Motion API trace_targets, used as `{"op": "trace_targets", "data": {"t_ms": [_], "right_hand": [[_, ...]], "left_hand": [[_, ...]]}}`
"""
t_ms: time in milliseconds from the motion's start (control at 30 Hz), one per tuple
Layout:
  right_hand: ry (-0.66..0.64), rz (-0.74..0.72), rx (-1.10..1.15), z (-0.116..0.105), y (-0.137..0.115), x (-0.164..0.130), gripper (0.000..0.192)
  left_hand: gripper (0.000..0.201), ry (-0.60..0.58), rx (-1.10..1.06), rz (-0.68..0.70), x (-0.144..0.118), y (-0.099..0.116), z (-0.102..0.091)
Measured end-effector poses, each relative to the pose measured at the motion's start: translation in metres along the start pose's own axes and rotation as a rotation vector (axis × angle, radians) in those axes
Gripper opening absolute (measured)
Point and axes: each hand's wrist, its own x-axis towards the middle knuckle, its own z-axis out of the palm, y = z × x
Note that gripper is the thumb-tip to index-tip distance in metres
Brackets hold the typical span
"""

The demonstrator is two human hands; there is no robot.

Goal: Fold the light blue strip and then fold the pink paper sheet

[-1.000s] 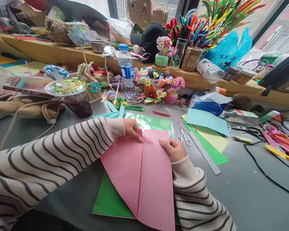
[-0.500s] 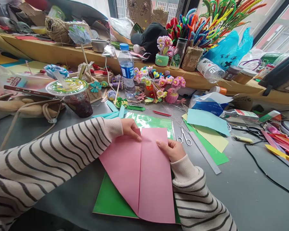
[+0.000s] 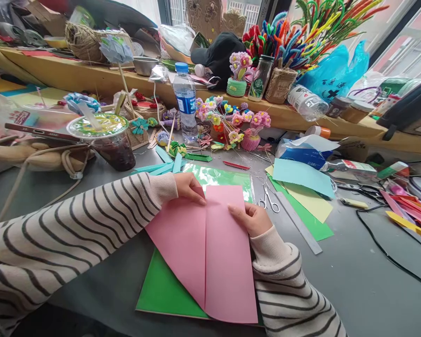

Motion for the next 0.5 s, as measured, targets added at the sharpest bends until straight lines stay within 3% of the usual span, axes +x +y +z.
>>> {"op": "trace_targets", "data": {"t_ms": [333, 500], "right_hand": [[0.045, 0.006, 0.04, -0.0022, 0.0011, 0.0025, 0.026], [-0.013, 0.011, -0.005, 0.0001, -0.0004, -0.0007, 0.028]], "left_hand": [[0.034, 0.05, 0.005, 0.096, -0.007, 0.0056, 0.0022], [0.033, 0.048, -0.004, 0.086, -0.0082, 0.0011, 0.0007]]}}
